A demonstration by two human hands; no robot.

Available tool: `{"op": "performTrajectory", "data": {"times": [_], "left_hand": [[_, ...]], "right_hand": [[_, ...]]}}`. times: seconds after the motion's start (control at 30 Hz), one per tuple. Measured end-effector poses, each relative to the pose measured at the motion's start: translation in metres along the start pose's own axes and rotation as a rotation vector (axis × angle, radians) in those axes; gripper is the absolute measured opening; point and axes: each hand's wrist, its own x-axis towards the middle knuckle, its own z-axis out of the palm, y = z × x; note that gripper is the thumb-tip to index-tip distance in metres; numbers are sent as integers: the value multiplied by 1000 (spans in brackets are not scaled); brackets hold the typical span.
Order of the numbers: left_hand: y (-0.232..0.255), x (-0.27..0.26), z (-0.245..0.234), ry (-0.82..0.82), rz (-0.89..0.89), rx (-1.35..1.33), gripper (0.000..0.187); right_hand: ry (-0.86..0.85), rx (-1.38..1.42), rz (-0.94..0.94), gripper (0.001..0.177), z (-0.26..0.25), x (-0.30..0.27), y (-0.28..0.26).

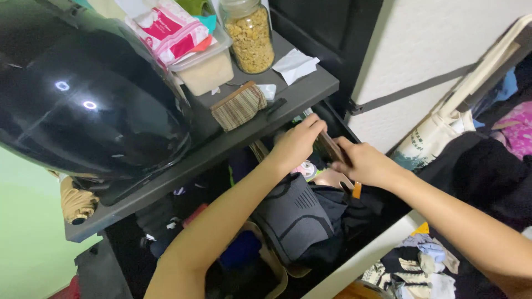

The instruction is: Sort various items of clothing from a pile and organize them into drawers.

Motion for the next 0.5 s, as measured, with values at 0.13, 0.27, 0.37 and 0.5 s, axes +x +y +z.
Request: {"op": "performTrajectory", "data": {"times": [0.13,0.27,0.37,0.5], "left_hand": [[-24,35,39,-62,-40,79,22],[-48,61,57,0,-61,139,26],[-45,54,47,47,-45,91,27],[-54,25,39,40,33,41,44]], "right_hand": [[47,-326,147,35,43,28,61],[191,-499,134,20,51,46,56],[215,-593,145,18,57,50,43],[166,-652,176,14,59,42,29]]}}
